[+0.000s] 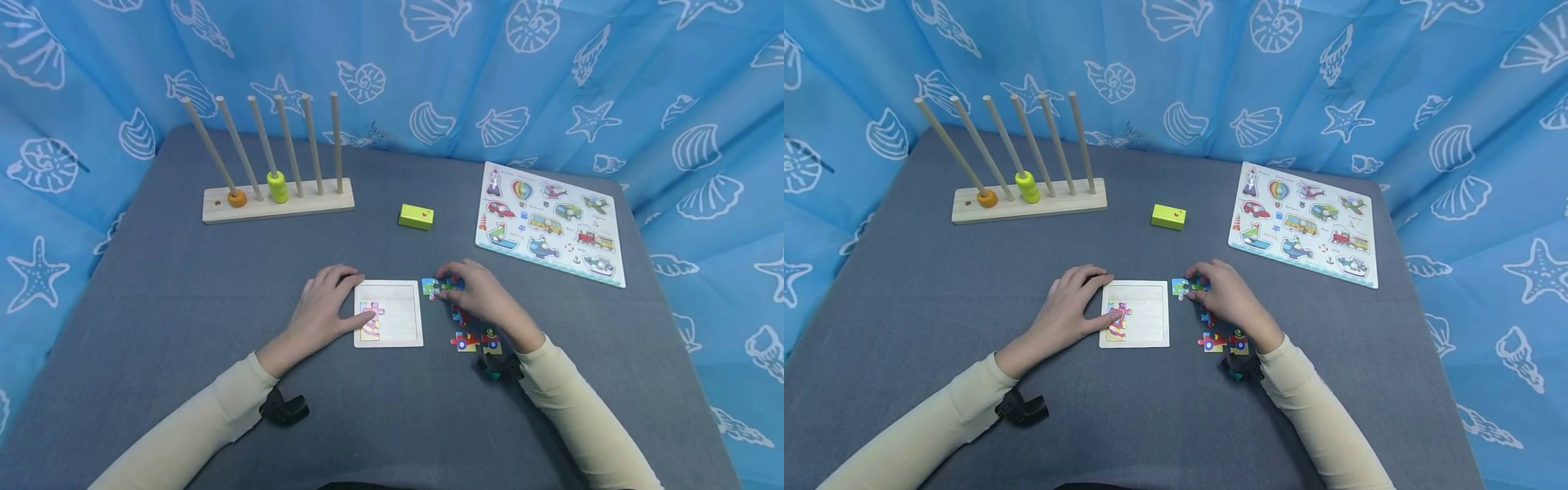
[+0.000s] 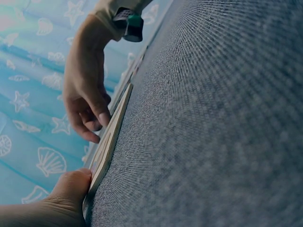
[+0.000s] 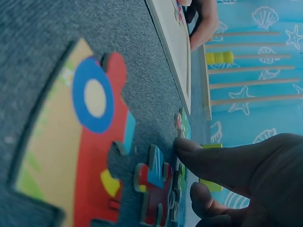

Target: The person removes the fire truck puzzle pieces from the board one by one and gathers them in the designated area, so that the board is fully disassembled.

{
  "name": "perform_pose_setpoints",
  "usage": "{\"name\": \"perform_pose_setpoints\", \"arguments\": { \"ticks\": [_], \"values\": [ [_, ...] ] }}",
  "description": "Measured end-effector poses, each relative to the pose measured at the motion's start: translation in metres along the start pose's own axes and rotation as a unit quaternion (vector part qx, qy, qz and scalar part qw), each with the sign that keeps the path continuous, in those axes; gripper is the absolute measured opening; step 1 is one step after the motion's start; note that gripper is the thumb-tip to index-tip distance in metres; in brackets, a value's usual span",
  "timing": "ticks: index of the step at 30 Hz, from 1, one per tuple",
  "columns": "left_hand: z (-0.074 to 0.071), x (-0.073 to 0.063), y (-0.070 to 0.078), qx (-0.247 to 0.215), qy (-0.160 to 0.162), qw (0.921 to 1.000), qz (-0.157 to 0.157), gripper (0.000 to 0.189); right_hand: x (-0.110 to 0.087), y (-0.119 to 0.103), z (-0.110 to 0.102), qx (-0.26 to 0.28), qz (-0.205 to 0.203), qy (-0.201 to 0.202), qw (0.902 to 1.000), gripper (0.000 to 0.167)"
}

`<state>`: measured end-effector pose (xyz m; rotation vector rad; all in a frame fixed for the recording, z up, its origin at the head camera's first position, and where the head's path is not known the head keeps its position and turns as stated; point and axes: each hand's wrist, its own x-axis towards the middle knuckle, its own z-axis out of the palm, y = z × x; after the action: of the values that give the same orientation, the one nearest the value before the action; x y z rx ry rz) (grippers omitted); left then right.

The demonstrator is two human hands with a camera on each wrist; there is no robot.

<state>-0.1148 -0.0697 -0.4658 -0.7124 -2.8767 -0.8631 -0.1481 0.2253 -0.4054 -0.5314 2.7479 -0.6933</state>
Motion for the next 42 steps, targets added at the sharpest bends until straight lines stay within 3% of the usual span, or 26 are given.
{"name": "perform_pose_setpoints", "arguments": {
  "ticks": [6,33,38,42],
  "values": [
    [0.000,0.000,0.000,0.000,-0.001,1.0000,0.000,0.067,-0.001,-0.002,0.001,-0.007,0.010,0.004,0.9999,0.028],
    [0.001,0.000,-0.001,0.015,0.012,0.9997,0.013,0.066,-0.003,-0.001,-0.001,-0.037,-0.014,0.007,0.9992,0.026],
    [0.001,0.000,-0.001,0.015,0.012,0.9997,0.014,0.066,-0.006,-0.013,-0.002,-0.017,-0.005,0.012,0.9998,0.029],
    [0.001,0.000,-0.001,0.015,0.011,0.9997,0.013,0.066,-0.008,-0.030,0.005,0.003,-0.033,0.023,0.9992,0.027]
  ]
}}
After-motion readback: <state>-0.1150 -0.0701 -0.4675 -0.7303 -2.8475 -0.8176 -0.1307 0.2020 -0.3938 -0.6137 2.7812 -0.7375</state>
